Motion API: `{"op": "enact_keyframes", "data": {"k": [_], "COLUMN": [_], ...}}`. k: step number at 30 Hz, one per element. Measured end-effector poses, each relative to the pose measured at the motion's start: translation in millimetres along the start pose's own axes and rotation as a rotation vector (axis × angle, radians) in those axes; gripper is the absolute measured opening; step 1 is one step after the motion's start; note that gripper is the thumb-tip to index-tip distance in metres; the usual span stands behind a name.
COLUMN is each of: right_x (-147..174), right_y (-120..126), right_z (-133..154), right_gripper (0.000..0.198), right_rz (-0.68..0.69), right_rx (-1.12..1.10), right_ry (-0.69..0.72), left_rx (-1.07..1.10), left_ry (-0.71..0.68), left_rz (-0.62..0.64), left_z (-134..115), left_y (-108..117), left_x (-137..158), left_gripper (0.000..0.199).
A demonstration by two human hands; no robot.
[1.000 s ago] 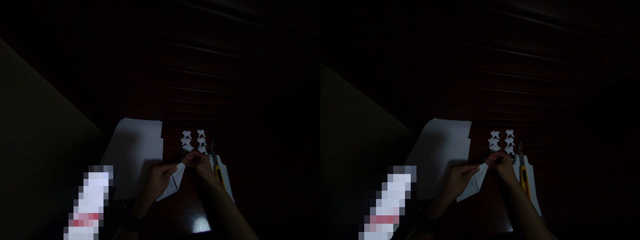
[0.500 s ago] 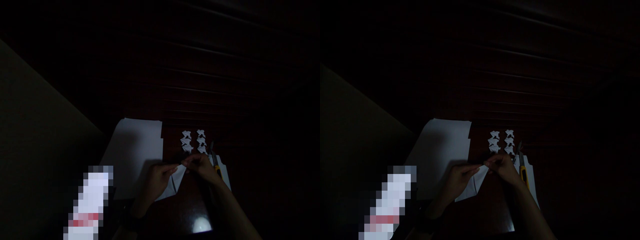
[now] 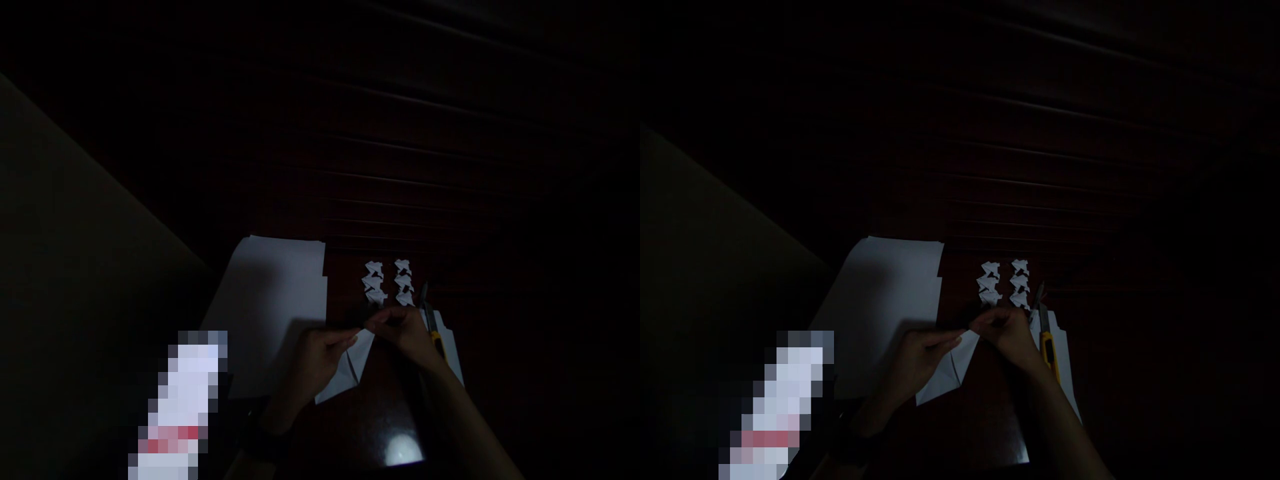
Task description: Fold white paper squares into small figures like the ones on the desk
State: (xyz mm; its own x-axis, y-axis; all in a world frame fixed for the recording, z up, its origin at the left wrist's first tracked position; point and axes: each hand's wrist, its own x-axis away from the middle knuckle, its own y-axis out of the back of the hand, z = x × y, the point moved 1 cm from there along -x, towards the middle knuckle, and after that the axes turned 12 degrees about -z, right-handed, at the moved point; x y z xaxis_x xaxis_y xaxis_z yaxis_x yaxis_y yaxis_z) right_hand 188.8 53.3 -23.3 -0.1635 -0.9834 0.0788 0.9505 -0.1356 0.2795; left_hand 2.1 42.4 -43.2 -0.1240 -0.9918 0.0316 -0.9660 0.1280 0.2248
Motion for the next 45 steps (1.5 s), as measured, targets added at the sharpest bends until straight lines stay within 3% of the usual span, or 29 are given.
{"op": "enact_keyframes", "data": {"k": [6, 14, 17, 20, 23, 25, 31, 35, 45], "right_x": [1.2, 1.7, 3.0, 7.0, 11.2, 11.9, 8.2, 8.4, 7.1], "right_y": [-2.8, -1.1, -3.7, -11.2, -21.1, -25.1, -23.4, -20.8, -18.1], "right_z": [-0.9, 1.8, 4.3, 4.6, -0.9, -6.6, -16.9, -15.3, -9.6], "right_gripper": [0.018, 0.022, 0.025, 0.032, 0.024, 0.03, 0.035, 0.034, 0.039], "right_rz": [-0.068, -0.012, -0.057, -0.104, -0.038, -0.032, 0.006, 0.025, 0.054], "right_rx": [-0.013, -0.133, -0.136, -0.115, -0.085, -0.043, -0.152, -0.166, -0.051], "right_ry": [0.01, -0.061, -0.06, -0.041, -0.046, -0.037, -0.175, -0.197, -0.119], "left_rx": [0.027, 0.057, 0.049, 0.027, 0.009, 0.03, 0.16, 0.084, 0.099], "left_ry": [0.006, 0.01, 0.017, 0.03, 0.052, 0.079, 0.162, 0.141, 0.135], "left_rz": [-0.014, 0.002, -0.009, -0.087, -0.199, -0.219, -0.098, -0.038, -0.144], "left_z": [3.6, 2.0, 0.4, -0.1, 1.1, 2.0, -0.9, -5.2, 1.8], "left_y": [-0.1, -0.3, 0.5, 1.7, 2.3, 1.4, -0.1, 2.3, 0.5], "left_x": [-0.3, 0.2, 0.1, -0.8, -2.4, -3.8, -6.4, -6.0, -4.7], "left_gripper": [0.022, 0.021, 0.021, 0.021, 0.022, 0.022, 0.023, 0.022, 0.022]}}
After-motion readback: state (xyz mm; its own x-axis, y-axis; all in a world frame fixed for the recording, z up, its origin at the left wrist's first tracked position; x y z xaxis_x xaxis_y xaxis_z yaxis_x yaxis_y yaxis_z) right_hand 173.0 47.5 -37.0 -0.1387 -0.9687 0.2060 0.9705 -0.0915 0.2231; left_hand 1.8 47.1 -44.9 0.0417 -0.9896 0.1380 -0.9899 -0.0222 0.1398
